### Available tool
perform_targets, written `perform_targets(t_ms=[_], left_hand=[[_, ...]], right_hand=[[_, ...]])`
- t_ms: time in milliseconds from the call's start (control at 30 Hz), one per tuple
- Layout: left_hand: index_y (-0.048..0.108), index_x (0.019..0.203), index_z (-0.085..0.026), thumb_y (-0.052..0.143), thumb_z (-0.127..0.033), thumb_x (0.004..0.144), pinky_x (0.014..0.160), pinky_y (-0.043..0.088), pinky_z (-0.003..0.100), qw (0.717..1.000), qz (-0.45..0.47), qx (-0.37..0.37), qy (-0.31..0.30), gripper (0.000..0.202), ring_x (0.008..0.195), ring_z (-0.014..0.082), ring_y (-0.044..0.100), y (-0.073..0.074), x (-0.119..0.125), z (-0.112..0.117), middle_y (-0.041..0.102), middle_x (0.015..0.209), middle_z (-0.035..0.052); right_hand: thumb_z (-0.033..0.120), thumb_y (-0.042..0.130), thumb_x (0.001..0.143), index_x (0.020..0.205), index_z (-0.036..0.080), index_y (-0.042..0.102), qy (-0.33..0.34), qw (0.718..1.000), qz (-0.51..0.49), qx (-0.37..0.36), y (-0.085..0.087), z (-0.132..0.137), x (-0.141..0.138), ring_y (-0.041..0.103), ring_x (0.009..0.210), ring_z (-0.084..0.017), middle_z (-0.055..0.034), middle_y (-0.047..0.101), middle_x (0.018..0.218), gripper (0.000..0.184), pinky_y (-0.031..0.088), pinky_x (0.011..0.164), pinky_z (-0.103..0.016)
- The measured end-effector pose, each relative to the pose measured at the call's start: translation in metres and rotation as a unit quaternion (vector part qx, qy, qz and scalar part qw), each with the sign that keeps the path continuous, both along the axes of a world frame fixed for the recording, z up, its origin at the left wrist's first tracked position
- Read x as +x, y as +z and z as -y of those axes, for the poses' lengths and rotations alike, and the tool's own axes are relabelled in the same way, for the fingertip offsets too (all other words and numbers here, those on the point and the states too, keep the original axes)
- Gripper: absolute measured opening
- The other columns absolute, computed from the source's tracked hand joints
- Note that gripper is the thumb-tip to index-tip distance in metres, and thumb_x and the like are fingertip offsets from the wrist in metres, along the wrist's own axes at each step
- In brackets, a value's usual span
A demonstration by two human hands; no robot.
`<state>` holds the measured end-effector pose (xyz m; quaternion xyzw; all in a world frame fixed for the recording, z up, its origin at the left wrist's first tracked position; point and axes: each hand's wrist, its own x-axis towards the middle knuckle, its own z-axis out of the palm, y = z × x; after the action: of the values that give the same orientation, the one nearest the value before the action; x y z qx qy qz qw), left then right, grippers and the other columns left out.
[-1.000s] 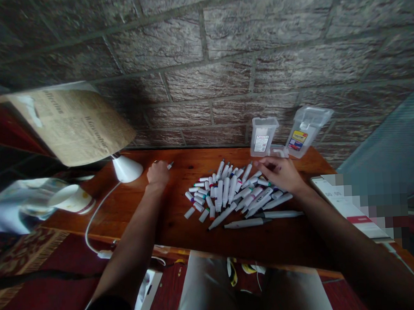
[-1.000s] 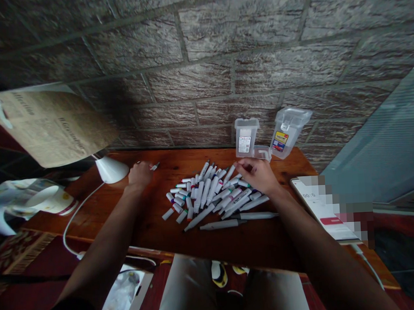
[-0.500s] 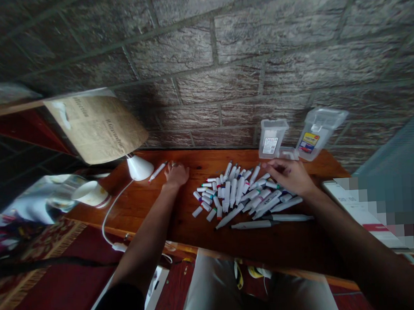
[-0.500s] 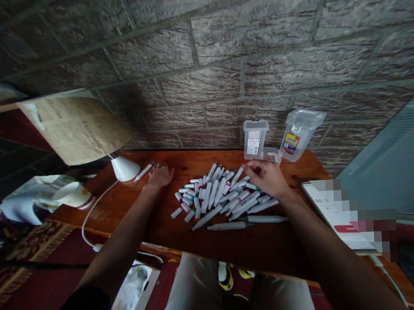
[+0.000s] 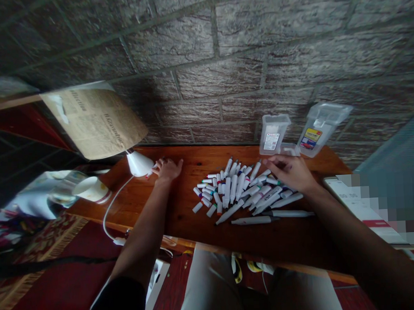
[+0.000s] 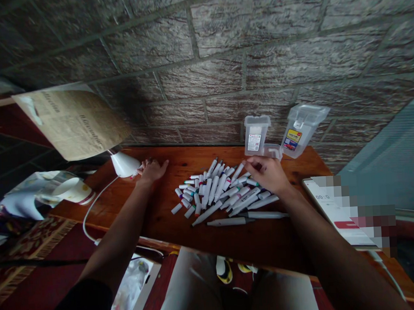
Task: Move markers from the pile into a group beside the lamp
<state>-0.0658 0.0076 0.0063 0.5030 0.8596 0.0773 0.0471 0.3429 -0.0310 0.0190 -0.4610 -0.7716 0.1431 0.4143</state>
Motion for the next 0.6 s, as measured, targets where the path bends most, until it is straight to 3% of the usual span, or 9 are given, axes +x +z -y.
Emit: perform_targets(t_ms=[133, 267, 433, 600], left_hand=[[0.045, 0.147, -0.003, 0.027, -0.064, 0.094, 0.112, 0.017, 0.074, 1.000, 0.003, -0.012, -0.003, 0.084, 0.152, 0.0450, 0.010, 0.0014, 0.0044, 0.0011, 0.026, 0.161, 0.0280], [0.043, 0.148, -0.001, 0.030, -0.065, 0.093, 0.115, 0.015, 0.070, 1.000, -0.023, -0.009, 0.018, 0.086, 0.151, 0.0451, 0.014, -0.0005, 0.0041, -0.0011, 0.027, 0.159, 0.0303], [0.039, 0.151, -0.002, 0.029, -0.065, 0.092, 0.117, 0.013, 0.067, 0.999, -0.025, -0.012, 0.027, 0.087, 0.153, 0.0428, 0.007, -0.0041, -0.0004, -0.0035, 0.022, 0.162, 0.0283], [0.036, 0.153, -0.003, 0.028, -0.065, 0.092, 0.116, 0.009, 0.071, 0.999, -0.012, -0.010, 0.033, 0.088, 0.153, 0.0429, 0.005, -0.0027, -0.0024, -0.0031, 0.018, 0.164, 0.0263]], right_hand=[[0.058, 0.054, 0.092, 0.082, 0.019, 0.075, 0.001, 1.000, 0.008, -0.002, 0.0004, -0.0001, 0.0000, 0.060, 0.053, -0.015, -0.0046, 0.074, 0.072, 0.045, 0.044, 0.052, -0.027], [0.054, 0.055, 0.093, 0.083, 0.019, 0.075, 0.003, 1.000, 0.013, -0.005, 0.0000, -0.0002, 0.0006, 0.060, 0.053, -0.014, -0.0040, 0.075, 0.074, 0.041, 0.044, 0.052, -0.026], [0.053, 0.056, 0.092, 0.084, 0.019, 0.075, -0.006, 1.000, 0.014, -0.001, -0.0019, -0.0015, 0.0018, 0.062, 0.054, -0.015, -0.0045, 0.076, 0.078, 0.039, 0.046, 0.054, -0.027], [0.055, 0.057, 0.091, 0.082, 0.020, 0.074, 0.005, 1.000, 0.006, 0.005, -0.0018, -0.0011, 0.0018, 0.061, 0.054, -0.015, -0.0044, 0.075, 0.073, 0.040, 0.045, 0.053, -0.027]])
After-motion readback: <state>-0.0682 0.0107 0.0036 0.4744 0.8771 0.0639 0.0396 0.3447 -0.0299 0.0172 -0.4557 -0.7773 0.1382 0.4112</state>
